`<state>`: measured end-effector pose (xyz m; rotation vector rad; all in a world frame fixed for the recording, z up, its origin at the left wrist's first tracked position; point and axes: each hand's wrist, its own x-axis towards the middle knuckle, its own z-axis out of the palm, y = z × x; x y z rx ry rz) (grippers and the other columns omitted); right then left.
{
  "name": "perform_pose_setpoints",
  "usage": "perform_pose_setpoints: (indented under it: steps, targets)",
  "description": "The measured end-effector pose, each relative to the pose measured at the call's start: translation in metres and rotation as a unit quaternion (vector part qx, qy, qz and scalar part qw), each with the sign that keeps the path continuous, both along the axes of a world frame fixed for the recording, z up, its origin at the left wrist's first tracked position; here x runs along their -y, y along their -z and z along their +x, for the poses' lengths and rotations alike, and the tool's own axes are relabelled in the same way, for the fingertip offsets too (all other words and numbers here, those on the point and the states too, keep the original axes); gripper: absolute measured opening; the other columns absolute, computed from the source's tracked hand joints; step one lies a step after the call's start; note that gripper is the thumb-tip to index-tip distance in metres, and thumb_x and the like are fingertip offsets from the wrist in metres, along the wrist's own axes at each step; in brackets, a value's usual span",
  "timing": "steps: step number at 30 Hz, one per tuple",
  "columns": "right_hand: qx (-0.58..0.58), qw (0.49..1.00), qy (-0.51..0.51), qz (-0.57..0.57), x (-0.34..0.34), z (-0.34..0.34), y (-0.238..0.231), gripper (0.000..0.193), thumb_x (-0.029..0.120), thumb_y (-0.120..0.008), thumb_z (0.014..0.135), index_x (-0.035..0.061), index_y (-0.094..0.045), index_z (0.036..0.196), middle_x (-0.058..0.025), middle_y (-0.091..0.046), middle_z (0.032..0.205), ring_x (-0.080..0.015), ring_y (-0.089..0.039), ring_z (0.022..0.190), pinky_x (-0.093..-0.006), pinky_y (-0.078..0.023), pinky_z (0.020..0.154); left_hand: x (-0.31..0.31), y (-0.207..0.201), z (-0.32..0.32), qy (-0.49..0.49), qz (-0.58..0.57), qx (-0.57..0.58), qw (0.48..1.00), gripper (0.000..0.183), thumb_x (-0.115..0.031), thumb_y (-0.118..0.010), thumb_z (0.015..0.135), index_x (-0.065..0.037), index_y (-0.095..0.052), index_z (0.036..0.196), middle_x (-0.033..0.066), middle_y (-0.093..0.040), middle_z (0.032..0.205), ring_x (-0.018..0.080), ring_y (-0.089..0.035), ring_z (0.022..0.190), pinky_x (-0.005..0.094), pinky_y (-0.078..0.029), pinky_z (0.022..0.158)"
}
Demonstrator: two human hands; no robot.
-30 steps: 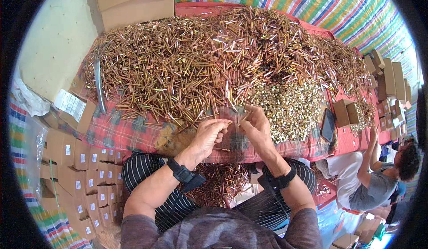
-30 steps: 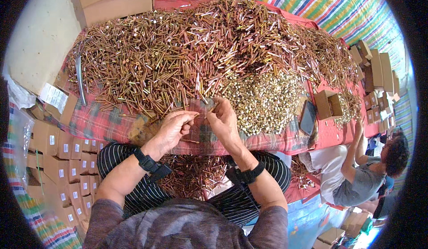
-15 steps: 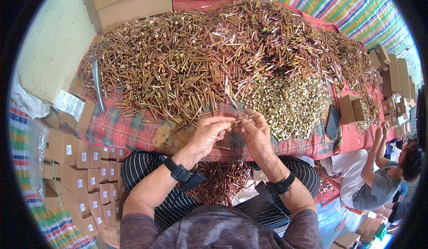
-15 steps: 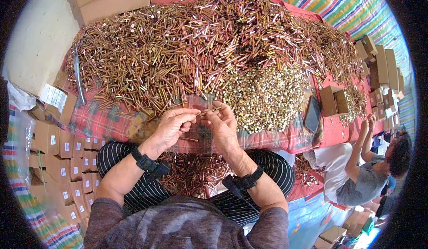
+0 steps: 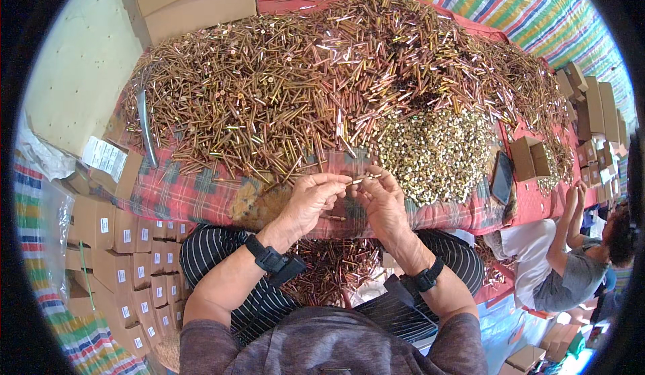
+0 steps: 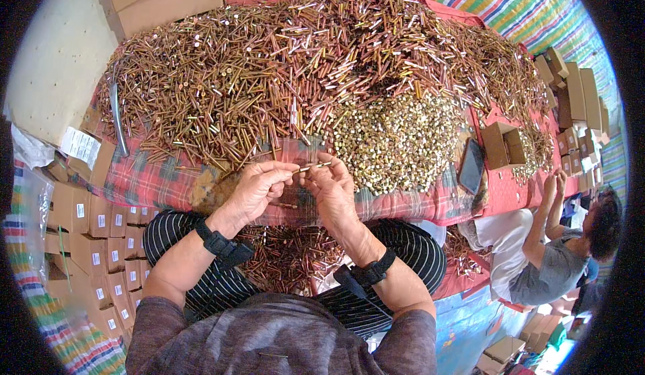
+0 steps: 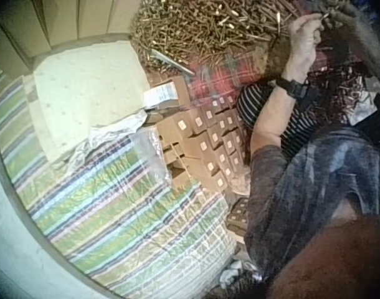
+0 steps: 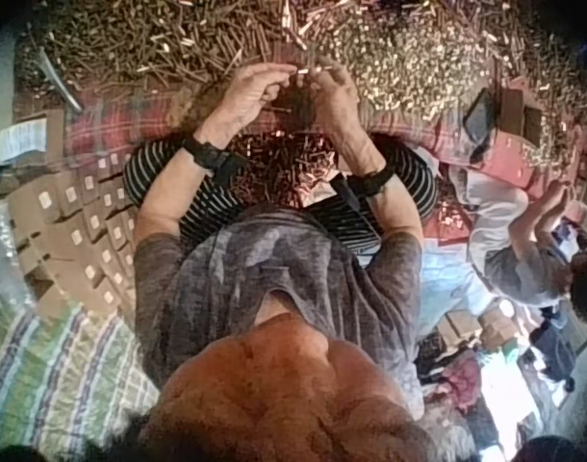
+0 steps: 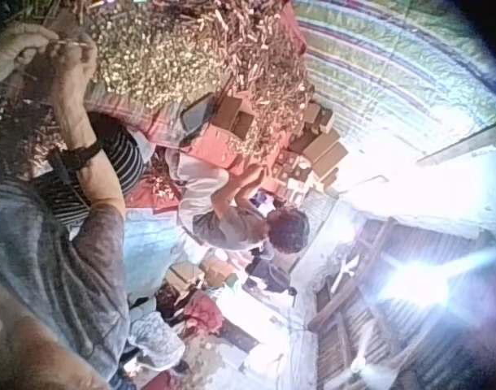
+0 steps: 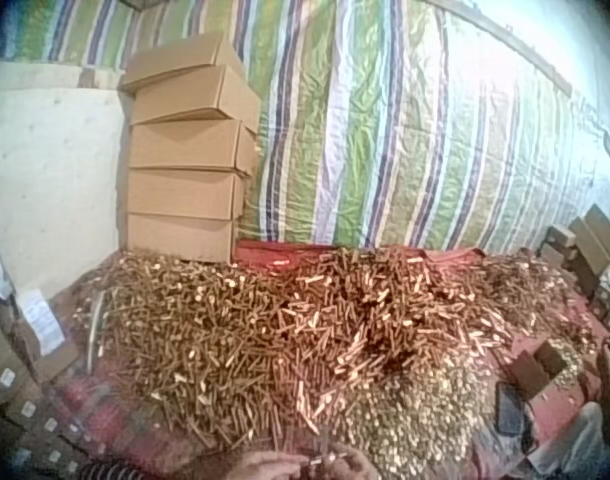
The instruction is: Manually sorting and organizing small copper tubing segments and components on a surface.
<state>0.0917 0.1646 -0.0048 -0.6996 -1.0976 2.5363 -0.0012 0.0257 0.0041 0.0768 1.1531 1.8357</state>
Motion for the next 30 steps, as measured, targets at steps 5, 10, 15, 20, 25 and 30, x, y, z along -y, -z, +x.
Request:
perform_pose_setpoints:
  steps: [5, 10, 15, 20, 25, 30]
  targets:
    - [0.018, 1.000, -0.013, 0.021, 0.007, 0.001, -0.010, 0.030, 0.005, -0.055, 0.090, 0.0016, -0.044, 0.118, -0.0069, -0.062, 0.094, -0.0156, -0.061, 0.085, -0.0299, -0.051, 0.077, 0.001, 0.000, 0.002, 0.010, -0.053, -0.152, 0.987, 0.019, -0.008, -0.057, 0.086, 0.002, -0.063, 0.101, 0.0012, -0.058, 0.079, 0.0019, -0.043, 0.057, 0.0148, -0.032, 0.047]
    - [0.021, 0.970, -0.066, 0.235, 0.022, 0.004, 0.005, 0.020, 0.007, -0.051, 0.092, -0.0003, -0.058, 0.109, -0.0084, -0.063, 0.091, -0.0192, -0.061, 0.086, -0.0276, -0.047, 0.074, -0.003, 0.006, 0.009, -0.023, -0.045, -0.067, 0.996, 0.018, -0.008, -0.056, 0.086, 0.000, -0.060, 0.102, -0.0003, -0.055, 0.078, 0.0019, -0.042, 0.057, 0.0146, -0.032, 0.048]
    - [0.160, 0.789, -0.077, 0.588, 0.006, 0.002, -0.009, 0.019, 0.018, -0.056, 0.088, 0.0018, -0.061, 0.097, -0.0167, -0.062, 0.084, -0.0354, -0.060, 0.079, -0.0397, -0.048, 0.070, 0.003, 0.014, 0.006, -0.003, -0.049, -0.032, 0.998, 0.010, -0.008, -0.057, 0.087, 0.000, -0.060, 0.092, 0.0002, -0.053, 0.075, 0.0019, -0.042, 0.056, 0.0153, -0.031, 0.047]
    - [0.158, 0.535, -0.026, 0.830, -0.035, -0.008, 0.011, 0.005, 0.009, -0.059, 0.079, 0.0045, -0.059, 0.082, -0.0130, -0.056, 0.075, -0.0310, -0.056, 0.073, -0.0407, -0.045, 0.065, 0.002, 0.009, 0.002, -0.039, -0.033, -0.001, 0.999, 0.010, -0.006, -0.059, 0.085, 0.001, -0.060, 0.092, -0.0008, -0.051, 0.072, 0.0014, -0.041, 0.056, 0.0153, -0.031, 0.048]
    - [0.186, 0.482, -0.033, 0.856, -0.030, -0.017, 0.013, 0.006, 0.009, -0.059, 0.076, 0.0035, -0.056, 0.077, -0.0127, -0.054, 0.073, -0.0303, -0.056, 0.074, -0.0411, -0.045, 0.066, 0.001, 0.005, -0.001, -0.064, -0.042, -0.008, 0.997, 0.010, -0.005, -0.060, 0.083, 0.002, -0.060, 0.091, -0.0015, -0.050, 0.071, 0.0014, -0.039, 0.053, 0.0156, -0.030, 0.047]
    - [0.165, 0.448, -0.025, 0.878, -0.031, -0.021, 0.010, 0.005, 0.010, -0.057, 0.077, 0.0046, -0.055, 0.077, -0.0100, -0.055, 0.074, -0.0277, -0.056, 0.075, -0.0394, -0.046, 0.065, 0.002, -0.004, -0.001, -0.055, -0.061, -0.024, 0.996, 0.010, -0.005, -0.061, 0.081, 0.001, -0.060, 0.089, -0.0008, -0.051, 0.070, 0.0015, -0.039, 0.052, 0.0157, -0.029, 0.046]
